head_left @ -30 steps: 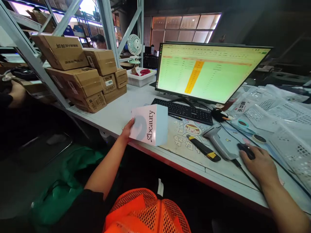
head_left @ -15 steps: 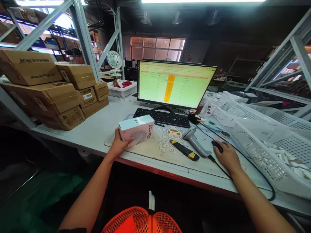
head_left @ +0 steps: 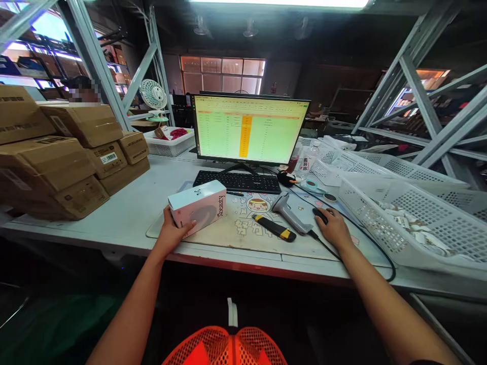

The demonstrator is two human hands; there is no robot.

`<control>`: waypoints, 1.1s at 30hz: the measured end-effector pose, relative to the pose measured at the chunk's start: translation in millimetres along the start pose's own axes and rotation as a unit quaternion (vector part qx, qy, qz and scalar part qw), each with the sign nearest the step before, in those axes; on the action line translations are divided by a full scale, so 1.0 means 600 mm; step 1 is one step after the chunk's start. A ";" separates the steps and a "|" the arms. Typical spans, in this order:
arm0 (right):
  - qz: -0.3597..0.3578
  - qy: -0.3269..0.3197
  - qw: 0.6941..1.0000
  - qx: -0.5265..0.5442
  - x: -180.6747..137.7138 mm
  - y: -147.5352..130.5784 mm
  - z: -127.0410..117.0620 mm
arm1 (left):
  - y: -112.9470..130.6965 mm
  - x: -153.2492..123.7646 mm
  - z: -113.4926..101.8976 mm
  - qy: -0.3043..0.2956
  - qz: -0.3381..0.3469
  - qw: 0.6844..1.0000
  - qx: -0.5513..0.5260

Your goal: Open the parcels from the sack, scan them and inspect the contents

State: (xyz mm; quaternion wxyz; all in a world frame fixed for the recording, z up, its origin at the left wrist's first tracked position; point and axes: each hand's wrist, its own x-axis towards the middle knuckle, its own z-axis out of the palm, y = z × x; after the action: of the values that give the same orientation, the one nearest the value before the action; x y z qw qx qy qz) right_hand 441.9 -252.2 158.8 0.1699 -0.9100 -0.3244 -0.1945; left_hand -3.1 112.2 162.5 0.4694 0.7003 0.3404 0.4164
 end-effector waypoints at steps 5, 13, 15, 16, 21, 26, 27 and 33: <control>-0.005 0.015 1.000 0.000 0.003 0.008 0.008 | 0.001 0.000 -0.001 -0.012 -0.014 1.000 0.023; -0.014 0.034 0.999 0.001 0.004 0.016 0.019 | 0.008 -0.002 0.000 -0.004 -0.011 1.000 0.021; -0.018 0.038 0.999 0.001 0.004 0.018 0.020 | 0.003 -0.001 0.000 -0.003 -0.003 1.000 0.018; -0.020 0.039 0.999 0.001 0.004 0.019 0.021 | 0.001 0.000 -0.001 -0.004 0.001 1.000 0.018; -0.023 0.046 0.999 -0.001 0.005 0.022 0.024 | -0.010 0.002 -0.002 -0.004 0.001 1.000 0.028; -0.026 0.052 0.998 -0.001 0.005 0.024 0.026 | -0.015 0.002 -0.002 0.004 0.002 0.999 0.047; -0.026 0.054 0.998 0.000 0.005 0.024 0.026 | -0.015 0.002 -0.002 0.003 0.005 0.999 0.046; -0.028 0.057 0.998 0.002 0.006 0.026 0.029 | -0.011 0.002 -0.002 -0.002 -0.002 0.998 0.059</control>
State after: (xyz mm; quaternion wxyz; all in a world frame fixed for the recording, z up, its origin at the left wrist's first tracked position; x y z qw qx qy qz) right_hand 458.9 -254.6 142.6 0.1843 -0.8878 -0.3394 -0.2504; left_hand -4.3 116.0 156.9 0.4289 0.7272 0.3642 0.3932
